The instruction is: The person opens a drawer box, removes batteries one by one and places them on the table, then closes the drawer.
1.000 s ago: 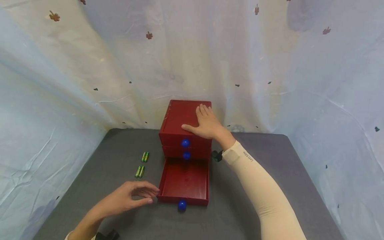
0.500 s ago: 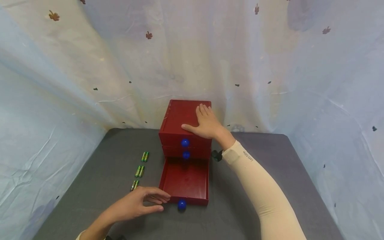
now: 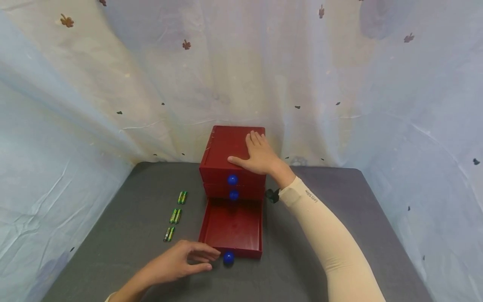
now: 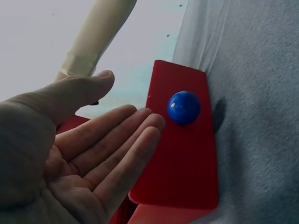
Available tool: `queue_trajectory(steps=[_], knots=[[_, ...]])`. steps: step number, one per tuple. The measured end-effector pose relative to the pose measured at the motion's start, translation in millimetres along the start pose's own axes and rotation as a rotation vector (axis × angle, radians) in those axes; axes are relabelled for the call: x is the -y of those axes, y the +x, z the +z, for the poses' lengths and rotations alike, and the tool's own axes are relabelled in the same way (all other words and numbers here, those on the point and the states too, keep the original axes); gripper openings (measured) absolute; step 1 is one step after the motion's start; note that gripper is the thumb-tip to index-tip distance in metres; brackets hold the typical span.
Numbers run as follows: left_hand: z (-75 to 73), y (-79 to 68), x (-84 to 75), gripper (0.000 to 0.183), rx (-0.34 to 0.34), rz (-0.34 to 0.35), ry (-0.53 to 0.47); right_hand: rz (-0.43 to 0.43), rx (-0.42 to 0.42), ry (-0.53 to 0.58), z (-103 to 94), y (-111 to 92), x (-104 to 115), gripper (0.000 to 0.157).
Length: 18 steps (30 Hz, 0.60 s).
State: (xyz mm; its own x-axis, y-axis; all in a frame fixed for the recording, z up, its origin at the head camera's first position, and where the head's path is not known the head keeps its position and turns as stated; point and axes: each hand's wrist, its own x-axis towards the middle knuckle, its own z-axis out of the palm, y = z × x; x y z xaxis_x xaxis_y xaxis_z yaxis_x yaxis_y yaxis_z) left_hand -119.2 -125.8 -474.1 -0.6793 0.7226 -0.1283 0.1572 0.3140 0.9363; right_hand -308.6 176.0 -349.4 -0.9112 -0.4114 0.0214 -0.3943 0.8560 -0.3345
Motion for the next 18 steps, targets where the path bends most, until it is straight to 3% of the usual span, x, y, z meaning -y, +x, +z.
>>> queue_trajectory(steps=[18], knots=[[18.2,7.2,19.4,0.032,-0.038,-0.08,-0.04,-0.005,-0.004,-0.004,1.3,-1,-1,0.109]])
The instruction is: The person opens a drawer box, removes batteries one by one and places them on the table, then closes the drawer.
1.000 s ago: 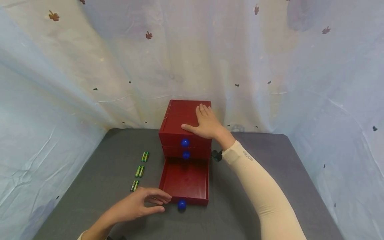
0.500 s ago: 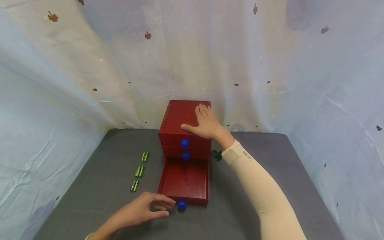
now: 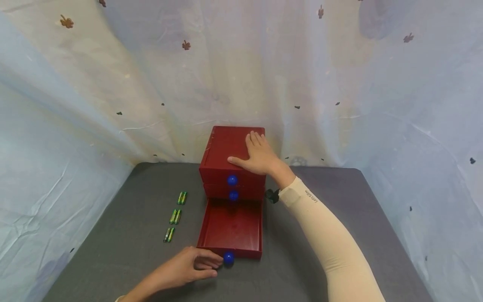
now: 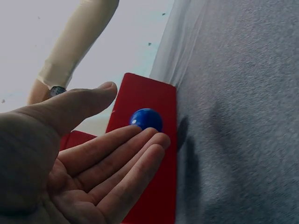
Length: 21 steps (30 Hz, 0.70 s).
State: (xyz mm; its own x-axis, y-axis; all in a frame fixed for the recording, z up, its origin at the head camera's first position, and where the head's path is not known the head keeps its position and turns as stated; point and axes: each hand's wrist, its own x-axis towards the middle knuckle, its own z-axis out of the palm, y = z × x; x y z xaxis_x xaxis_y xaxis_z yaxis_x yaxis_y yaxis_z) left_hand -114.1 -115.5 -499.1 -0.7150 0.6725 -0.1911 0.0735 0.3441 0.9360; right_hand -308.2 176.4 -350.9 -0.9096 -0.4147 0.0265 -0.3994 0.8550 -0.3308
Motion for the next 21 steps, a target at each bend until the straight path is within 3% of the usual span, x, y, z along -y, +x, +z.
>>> queue_trajectory(steps=[10,21], knots=[[4.4,2.2,11.1,0.032,-0.008,-0.037,-0.021,0.006,0.001,0.004,-0.7,0,1,0.109],[5.8,6.8,17.9,0.04,-0.014,-0.017,-0.03,0.006,0.003,-0.004,0.6,2,-1,0.11]])
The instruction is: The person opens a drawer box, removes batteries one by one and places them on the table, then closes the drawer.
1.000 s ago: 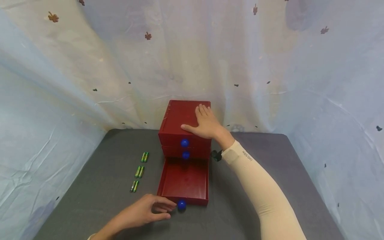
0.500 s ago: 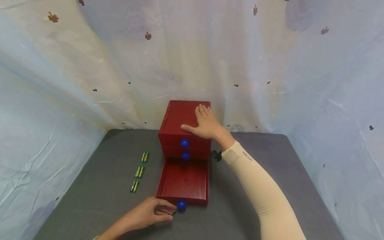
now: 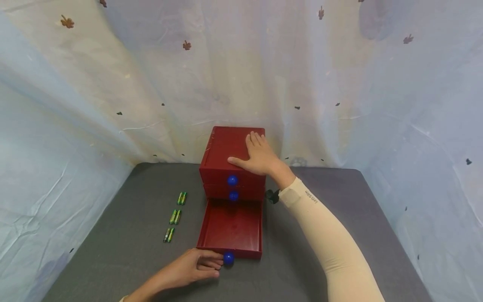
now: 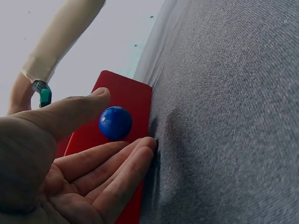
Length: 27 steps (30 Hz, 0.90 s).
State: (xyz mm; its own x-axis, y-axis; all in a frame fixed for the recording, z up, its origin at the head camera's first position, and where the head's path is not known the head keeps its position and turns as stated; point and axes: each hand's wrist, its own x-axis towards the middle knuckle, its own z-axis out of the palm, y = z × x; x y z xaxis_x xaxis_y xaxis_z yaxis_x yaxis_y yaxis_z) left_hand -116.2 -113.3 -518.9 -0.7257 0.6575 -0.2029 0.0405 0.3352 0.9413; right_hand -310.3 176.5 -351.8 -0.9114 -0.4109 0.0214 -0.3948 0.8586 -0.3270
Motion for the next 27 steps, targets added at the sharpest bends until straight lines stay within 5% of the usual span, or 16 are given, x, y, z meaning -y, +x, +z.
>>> queue_trajectory(steps=[18,27], knots=[[12.8,8.1,5.8,0.036,-0.089,0.01,-0.05,-0.002,0.002,0.0,-1.0,-1,1,0.109],[18.4,14.0,2.4,0.022,-0.267,0.015,0.06,-0.002,-0.001,0.006,-1.9,-1,2,0.109]])
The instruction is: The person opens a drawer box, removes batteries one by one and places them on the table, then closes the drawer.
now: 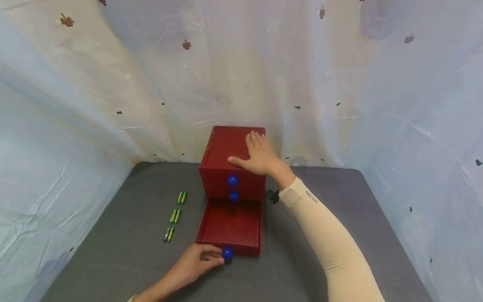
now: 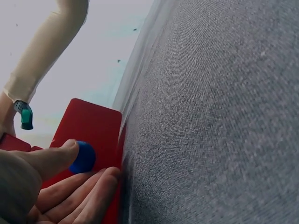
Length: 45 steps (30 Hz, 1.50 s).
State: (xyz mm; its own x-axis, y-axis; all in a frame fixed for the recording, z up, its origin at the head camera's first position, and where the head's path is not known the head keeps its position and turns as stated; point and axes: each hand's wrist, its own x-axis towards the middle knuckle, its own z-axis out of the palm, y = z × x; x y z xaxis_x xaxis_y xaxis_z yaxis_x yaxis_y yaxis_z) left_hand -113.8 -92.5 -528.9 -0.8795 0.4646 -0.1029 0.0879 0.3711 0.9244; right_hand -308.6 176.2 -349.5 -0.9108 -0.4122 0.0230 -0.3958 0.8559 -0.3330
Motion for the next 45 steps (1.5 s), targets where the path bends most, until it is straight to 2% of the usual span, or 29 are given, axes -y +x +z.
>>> queue_trajectory(steps=[4,11,28,45], knots=[[1.6,1.5,-3.4,0.021,-0.062,0.011,0.054,0.001,-0.002,-0.001,-0.2,0,0,0.108],[4.6,5.2,-2.8,0.022,-0.104,0.017,0.096,-0.005,-0.004,-0.006,1.1,2,-2,0.109],[6.4,16.7,2.8,0.021,-0.141,0.051,0.097,-0.001,0.0,-0.004,1.1,2,-2,0.109],[3.4,31.2,3.0,0.023,-0.127,0.044,0.082,0.009,-0.008,0.004,0.7,0,0,0.11]])
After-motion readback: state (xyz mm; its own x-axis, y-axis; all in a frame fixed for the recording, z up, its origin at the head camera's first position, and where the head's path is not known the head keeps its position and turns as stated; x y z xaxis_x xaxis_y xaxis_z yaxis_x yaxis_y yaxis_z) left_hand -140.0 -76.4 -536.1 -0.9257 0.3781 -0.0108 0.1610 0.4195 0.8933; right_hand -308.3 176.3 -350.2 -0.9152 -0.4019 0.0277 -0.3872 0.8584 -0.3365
